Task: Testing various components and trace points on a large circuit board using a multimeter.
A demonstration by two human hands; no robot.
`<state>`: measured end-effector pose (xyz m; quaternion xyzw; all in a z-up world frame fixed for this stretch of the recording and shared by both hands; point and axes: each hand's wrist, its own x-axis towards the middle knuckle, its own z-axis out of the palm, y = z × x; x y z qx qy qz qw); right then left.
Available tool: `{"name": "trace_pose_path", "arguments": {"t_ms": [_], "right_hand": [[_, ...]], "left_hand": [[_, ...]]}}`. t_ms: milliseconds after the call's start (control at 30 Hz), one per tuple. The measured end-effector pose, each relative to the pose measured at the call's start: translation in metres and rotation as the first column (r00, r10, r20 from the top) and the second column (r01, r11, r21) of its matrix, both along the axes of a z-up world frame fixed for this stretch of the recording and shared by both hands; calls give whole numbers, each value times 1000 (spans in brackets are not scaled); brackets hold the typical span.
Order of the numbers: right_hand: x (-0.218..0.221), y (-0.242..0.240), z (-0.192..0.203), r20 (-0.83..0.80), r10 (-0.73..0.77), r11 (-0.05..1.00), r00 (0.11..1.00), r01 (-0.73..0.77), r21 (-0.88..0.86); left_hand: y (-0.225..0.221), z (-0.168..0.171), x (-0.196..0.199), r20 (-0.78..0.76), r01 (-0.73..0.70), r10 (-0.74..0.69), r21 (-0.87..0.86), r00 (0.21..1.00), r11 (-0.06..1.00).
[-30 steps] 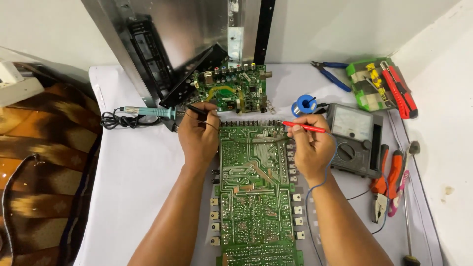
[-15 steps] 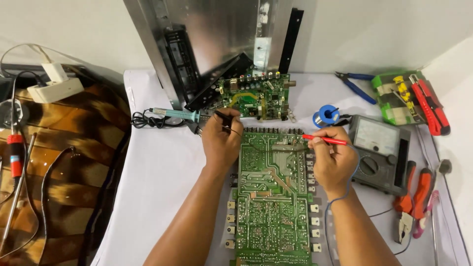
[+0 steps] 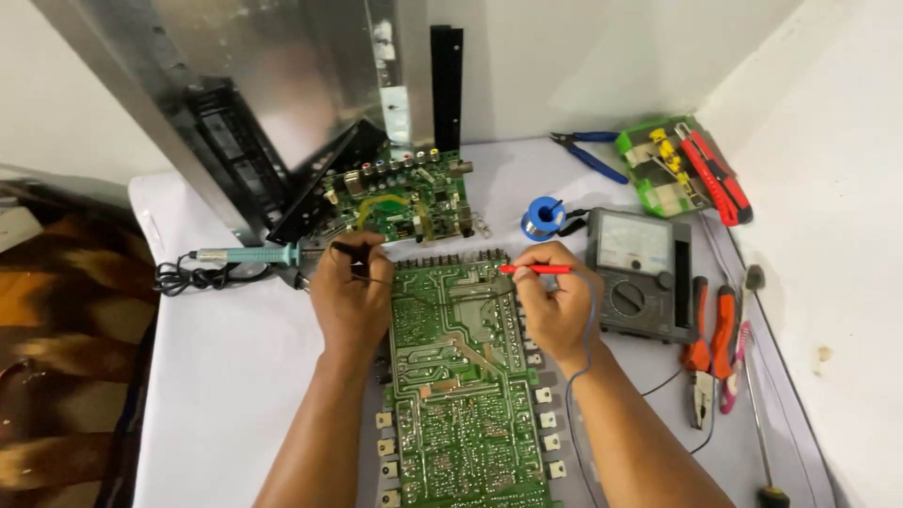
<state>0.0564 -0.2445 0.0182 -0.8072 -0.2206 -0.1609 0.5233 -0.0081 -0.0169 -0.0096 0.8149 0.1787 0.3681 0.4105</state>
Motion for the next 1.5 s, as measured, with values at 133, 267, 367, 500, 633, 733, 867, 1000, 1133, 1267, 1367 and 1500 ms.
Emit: {"name": "trace_pose_path", "arguments": {"t_ms": [133, 267, 367, 500, 633, 733, 867, 1000, 1133, 1267, 1367, 1500], "right_hand": [[-2, 0, 1, 2, -4, 1000, 1000, 4, 10], [-1, -1, 1, -17, 1, 1000, 1000, -1, -8], [0, -2, 0, -34, 6, 1000, 999, -6, -8], [-1, -1, 0, -52, 5, 999, 999, -7, -31], [-1, 1, 4, -66, -3, 999, 998, 0, -37], [0, 1, 1, -85, -1, 999, 996, -3, -39], [5, 1, -11, -119, -4, 999, 993, -1, -39], [0, 1, 7, -137, 1, 1000, 991, -4, -23], [3, 1, -4, -143, -21, 1000, 989, 22, 5], [4, 1, -2, -106, -2, 1000, 994, 4, 13], [5, -2, -2, -67, 64, 998, 996, -63, 21], [5, -3, 2, -26, 136, 990, 990, -135, 30]], "left_hand": [[-1, 3, 0, 28, 1, -1, 0, 1000, 1000], [-3, 4, 0, 7, -12, 13, -19, 1000, 1000], [-2, 2, 1, 13, -10, 10, -38, 1000, 999], [-3, 4, 0, 17, -12, 13, -54, 1000, 998], [-2, 3, 1, 27, -8, 9, -60, 1000, 998], [-3, 4, 0, 34, -3, 5, -66, 999, 998], [0, 0, 0, 54, 2, -1, -12, 999, 1000], [-3, 7, -1, 71, 71, -64, -103, 995, 992], [0, -3, 0, 54, 95, -90, -99, 994, 991], [1, -7, -3, 5, 48, -47, -84, 999, 995], [-1, -6, -4, -96, -2, -4, -61, 995, 998], [-2, -7, -3, -171, -36, 19, -92, 985, 995]]}}
